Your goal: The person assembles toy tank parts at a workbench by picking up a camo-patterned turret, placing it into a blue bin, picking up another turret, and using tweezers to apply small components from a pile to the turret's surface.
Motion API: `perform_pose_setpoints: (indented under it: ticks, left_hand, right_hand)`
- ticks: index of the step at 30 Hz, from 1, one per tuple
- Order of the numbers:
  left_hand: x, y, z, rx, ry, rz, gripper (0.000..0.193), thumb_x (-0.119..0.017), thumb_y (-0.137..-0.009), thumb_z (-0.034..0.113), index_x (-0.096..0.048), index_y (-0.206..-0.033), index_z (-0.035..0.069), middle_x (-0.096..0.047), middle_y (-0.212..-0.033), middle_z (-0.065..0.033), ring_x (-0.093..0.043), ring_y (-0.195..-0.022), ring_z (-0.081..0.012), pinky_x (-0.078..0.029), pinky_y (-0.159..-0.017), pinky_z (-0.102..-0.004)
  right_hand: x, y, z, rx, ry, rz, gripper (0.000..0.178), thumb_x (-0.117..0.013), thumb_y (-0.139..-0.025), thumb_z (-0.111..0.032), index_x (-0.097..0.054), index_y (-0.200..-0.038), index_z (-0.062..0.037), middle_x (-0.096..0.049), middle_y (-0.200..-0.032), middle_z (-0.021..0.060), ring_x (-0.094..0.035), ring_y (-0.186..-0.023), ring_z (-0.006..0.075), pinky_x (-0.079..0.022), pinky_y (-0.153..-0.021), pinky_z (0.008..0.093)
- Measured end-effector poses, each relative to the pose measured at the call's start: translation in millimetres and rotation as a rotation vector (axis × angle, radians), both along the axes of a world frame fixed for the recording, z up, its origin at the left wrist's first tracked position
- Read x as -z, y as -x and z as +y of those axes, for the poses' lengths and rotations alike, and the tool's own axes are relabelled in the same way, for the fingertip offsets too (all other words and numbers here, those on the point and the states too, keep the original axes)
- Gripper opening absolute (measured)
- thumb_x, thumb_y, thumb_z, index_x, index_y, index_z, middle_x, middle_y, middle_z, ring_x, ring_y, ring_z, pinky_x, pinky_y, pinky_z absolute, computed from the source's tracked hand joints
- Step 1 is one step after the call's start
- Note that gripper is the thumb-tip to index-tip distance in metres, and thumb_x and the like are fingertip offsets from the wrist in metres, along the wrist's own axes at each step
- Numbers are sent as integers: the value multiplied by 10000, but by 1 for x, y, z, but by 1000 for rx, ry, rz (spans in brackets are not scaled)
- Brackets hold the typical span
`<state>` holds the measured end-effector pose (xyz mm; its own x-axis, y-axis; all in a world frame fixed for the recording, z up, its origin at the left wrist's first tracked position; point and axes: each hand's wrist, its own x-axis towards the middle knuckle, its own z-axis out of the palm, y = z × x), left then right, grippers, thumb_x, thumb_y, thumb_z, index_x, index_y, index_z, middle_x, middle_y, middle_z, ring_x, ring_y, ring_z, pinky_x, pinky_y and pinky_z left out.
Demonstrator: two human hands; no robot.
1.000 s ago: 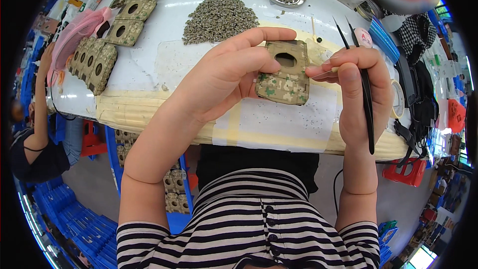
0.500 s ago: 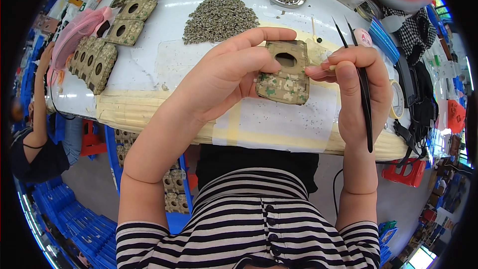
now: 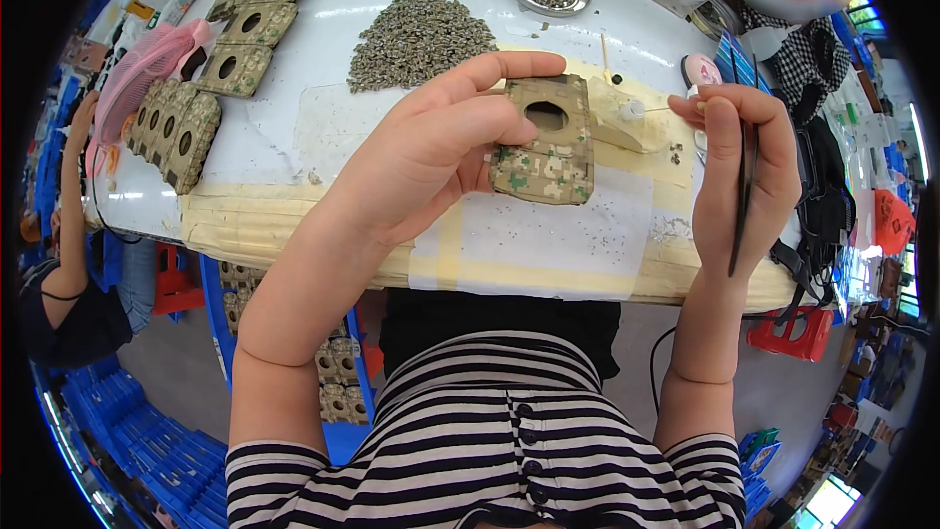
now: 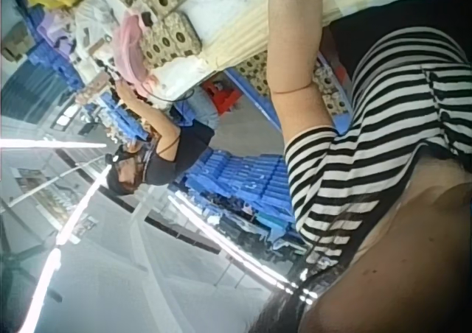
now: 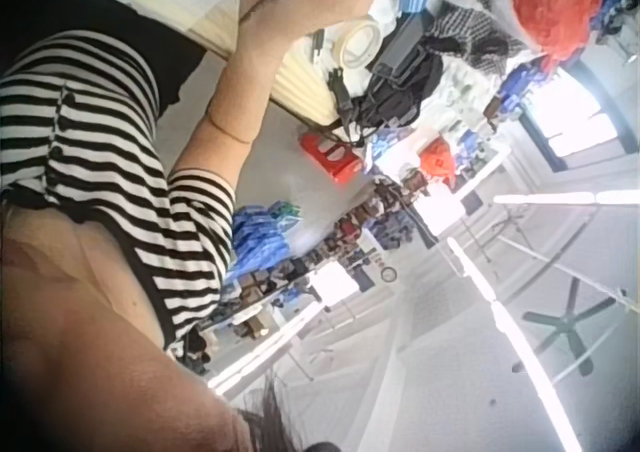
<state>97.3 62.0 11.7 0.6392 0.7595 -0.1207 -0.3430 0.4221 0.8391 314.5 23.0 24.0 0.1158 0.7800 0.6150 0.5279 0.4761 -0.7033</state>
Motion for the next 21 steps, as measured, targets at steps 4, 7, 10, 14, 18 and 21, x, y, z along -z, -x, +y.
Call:
perform_pose_setpoints:
  ticks: [4, 7, 10, 14, 18, 21]
  left_hand:
    - [4, 0, 0, -81, -71, 42, 535, -439, -812, 28, -380, -1337, -53, -542, -1229, -222, -600, -1099, -290, -531, -892, -344]
    - [3, 0, 1, -151, -110, 73, 514, -425, -826, 33, -387, -1333, -46, -536, -1234, -216, -600, -1100, -282, -536, -888, -347]
    - [4, 1, 2, -191, -126, 105, 493, -408, -842, 37, -391, -1329, -41, -544, -1219, -203, -596, -1107, -275, -534, -893, -348]
    - [10, 0, 3, -278, -91, 21, 395, -517, -841, 97, -503, -1229, 28, -583, -1035, -43, -564, -862, -74, -489, -741, -269]
    - [11, 3, 2, -291, -77, -20, 367, -519, -854, 108, -516, -1213, 32, -584, -1035, -43, -564, -892, -79, -486, -782, -285]
    - [11, 5, 2, -236, 5, -111, 360, -488, -898, 151, -476, -1228, 8, -561, -1094, -86, -577, -953, -130, -499, -820, -312]
  right_hand:
    - [5, -6, 6, 210, -164, -414, 73, -685, -818, -44, -618, -834, -20, -598, -736, 56, -532, -610, 151, -429, -595, 238]
    - [10, -5, 7, 171, -151, -514, 74, -682, -825, -56, -631, -868, -26, -622, -771, 63, -555, -621, 164, -441, -585, 252]
    - [13, -4, 8, 132, -128, -507, 124, -699, -809, -61, -649, -920, -36, -636, -788, 65, -571, -637, 177, -449, -601, 255]
    - [10, -3, -10, 113, -62, -243, 494, -535, -913, -443, -547, -1135, -2, -640, -987, 117, -629, -858, 195, -480, -754, 289]
    - [14, 6, -47, -82, 112, -3, 597, -633, -881, -369, -409, -1238, 54, -631, -1058, 162, -631, -969, 213, -463, -864, 321]
    - [19, 16, -63, -157, 315, 47, 425, -734, -786, -94, -528, -1131, 45, -662, -968, 141, -651, -896, 211, -487, -810, 306]
